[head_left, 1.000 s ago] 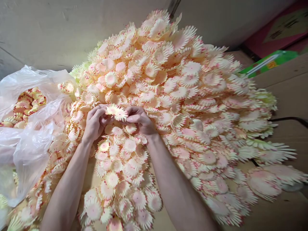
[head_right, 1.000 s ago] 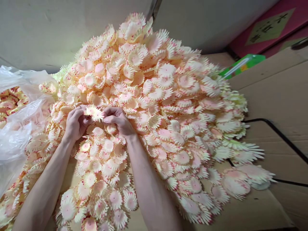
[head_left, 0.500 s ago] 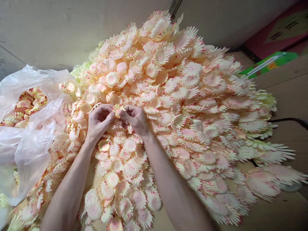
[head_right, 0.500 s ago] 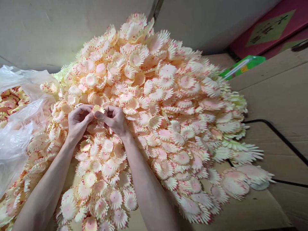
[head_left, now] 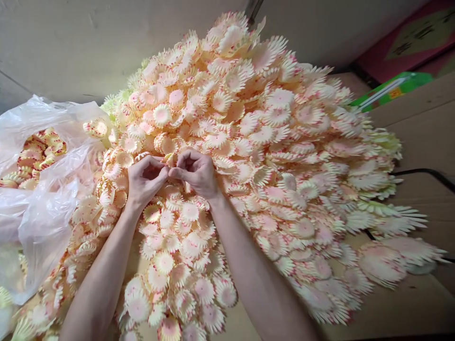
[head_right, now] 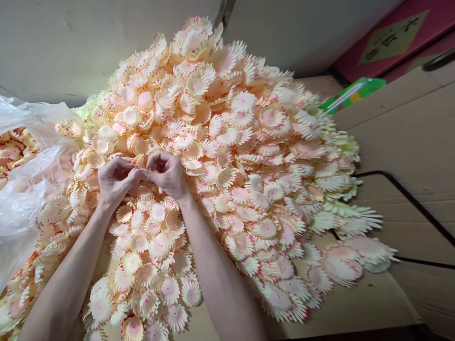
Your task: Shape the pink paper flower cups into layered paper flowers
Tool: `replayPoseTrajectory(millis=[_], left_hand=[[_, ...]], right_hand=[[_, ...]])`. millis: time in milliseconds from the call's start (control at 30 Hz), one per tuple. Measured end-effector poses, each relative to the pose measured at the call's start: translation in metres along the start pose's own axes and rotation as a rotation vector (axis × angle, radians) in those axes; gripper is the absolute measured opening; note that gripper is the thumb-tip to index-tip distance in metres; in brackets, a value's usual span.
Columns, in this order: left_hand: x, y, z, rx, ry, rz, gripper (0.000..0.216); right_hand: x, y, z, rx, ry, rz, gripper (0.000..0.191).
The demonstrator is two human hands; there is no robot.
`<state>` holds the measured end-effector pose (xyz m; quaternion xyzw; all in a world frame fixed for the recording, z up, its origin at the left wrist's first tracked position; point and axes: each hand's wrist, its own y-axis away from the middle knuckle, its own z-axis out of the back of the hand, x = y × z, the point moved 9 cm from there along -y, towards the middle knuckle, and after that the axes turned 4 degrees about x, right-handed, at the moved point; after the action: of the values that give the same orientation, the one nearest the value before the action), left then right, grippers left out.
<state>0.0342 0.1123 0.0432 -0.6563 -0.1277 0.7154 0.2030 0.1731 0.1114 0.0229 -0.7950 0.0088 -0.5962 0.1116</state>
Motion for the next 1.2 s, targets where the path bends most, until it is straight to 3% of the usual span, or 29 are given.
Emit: replayPoseTrajectory(millis=[167,333,433,633,800,1100,1200], left_hand=[[-0.003,0.0,-0.005,0.042,0.017,0.0,0.025],[0.018,0.001,0.01,-0.107,0.212,0.157,0.022],[0.026,0.001,0.011,-0.13,0.256,0.224,0.024],[0.012,-0.001,0.011,-0.151,0.161,0.124,0.033],[0.01,-0.002,0.011,-0.151,0.161,0.106,0.034],[0.013,-0.001,0.001,-0.053,0.198,0.107,0.043],[0.011,-0.002,0.002,-0.051,0.184,0.087,0.042]], right_hand=[[-0.002,0.001,0.001,-0.031,0.023,-0.044,0.036],[-0.005,0.001,-0.001,0.054,-0.015,-0.102,0.037],[-0.008,0.0,0.002,0.027,0.043,-0.11,0.036],[-0.009,-0.001,0.008,-0.062,0.033,-0.058,0.037],[-0.004,0.0,0.004,-0.013,0.048,-0.012,0.025],[-0.009,0.002,0.008,-0.109,0.09,-0.071,0.058],[-0.011,0.001,0.007,-0.107,0.092,-0.084,0.052]])
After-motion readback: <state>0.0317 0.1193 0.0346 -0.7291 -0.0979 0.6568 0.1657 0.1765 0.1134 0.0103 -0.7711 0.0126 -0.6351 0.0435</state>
